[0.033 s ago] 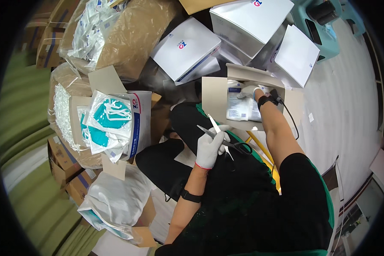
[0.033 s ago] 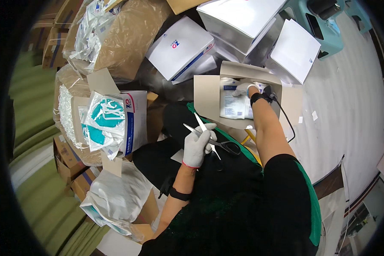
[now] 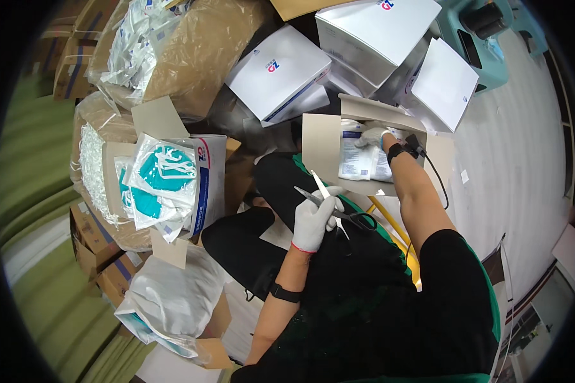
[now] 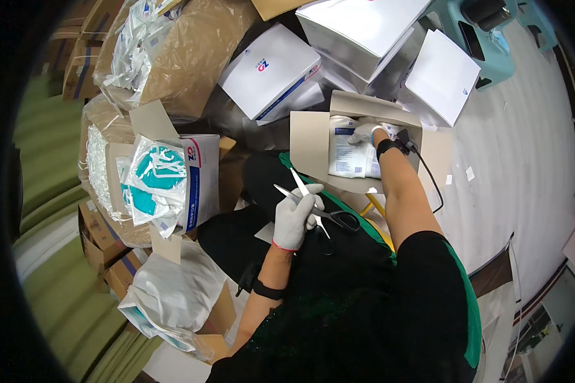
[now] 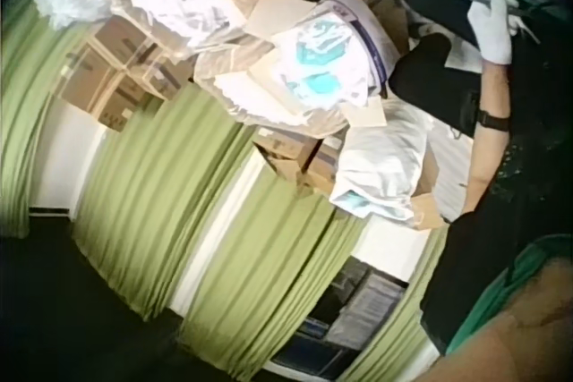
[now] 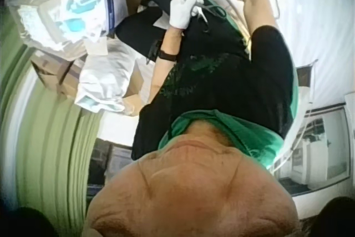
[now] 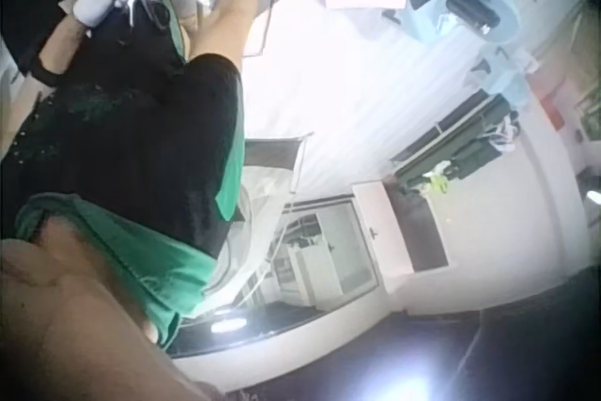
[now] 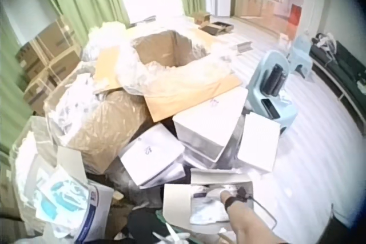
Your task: The person is sorting and packaging individual medical supplies (masks and sealed packets) from a large pile into smaller cardboard boxes.
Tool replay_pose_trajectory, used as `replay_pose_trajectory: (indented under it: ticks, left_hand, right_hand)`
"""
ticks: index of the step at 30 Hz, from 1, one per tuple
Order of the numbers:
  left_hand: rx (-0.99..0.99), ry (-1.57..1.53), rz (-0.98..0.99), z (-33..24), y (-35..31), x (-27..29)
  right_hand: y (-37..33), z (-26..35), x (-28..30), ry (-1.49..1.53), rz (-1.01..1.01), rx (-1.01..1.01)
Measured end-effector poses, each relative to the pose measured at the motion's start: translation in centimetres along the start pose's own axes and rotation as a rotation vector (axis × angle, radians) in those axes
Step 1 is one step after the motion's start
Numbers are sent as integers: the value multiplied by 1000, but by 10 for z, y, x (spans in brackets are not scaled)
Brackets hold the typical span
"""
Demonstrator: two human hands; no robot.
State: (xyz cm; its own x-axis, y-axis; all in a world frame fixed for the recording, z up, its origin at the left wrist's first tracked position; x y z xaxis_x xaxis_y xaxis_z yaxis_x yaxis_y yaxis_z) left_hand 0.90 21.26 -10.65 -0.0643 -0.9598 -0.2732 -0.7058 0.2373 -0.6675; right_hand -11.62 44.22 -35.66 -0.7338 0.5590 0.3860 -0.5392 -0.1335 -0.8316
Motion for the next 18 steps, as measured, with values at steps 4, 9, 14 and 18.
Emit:
replay_pose_trajectory:
  ticks: [4,9,14,18]
  left_hand:
    - [-8,-26,42,-3,6,-8]
    - [-35,-3,3,0,-1,4]
    - [-63,-24,28,4,2,-1]
    - [-79,-21,20,1,1,-3]
  right_hand:
    - [-11,-27,7,345,-136,254]
    - [-66,52,29,-428,-146,17]
    - [-64,36,38,-456,-153,158]
    - [-69,41,40,-246,-125,281]
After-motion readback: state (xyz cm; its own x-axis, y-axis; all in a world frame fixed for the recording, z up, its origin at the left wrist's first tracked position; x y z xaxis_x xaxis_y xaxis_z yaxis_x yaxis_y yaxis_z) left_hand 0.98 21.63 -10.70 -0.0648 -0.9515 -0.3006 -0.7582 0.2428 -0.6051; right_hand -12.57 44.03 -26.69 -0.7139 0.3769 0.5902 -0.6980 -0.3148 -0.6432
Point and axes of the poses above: each hand's wrist, its own y-axis towards the middle knuckle, its own x-axis out of the back of the hand, z = x × y, the point moved 6 cm from there along y, towards the middle knuckle, and after that the axes turned 1 degree about z, right-handed, at the moved point
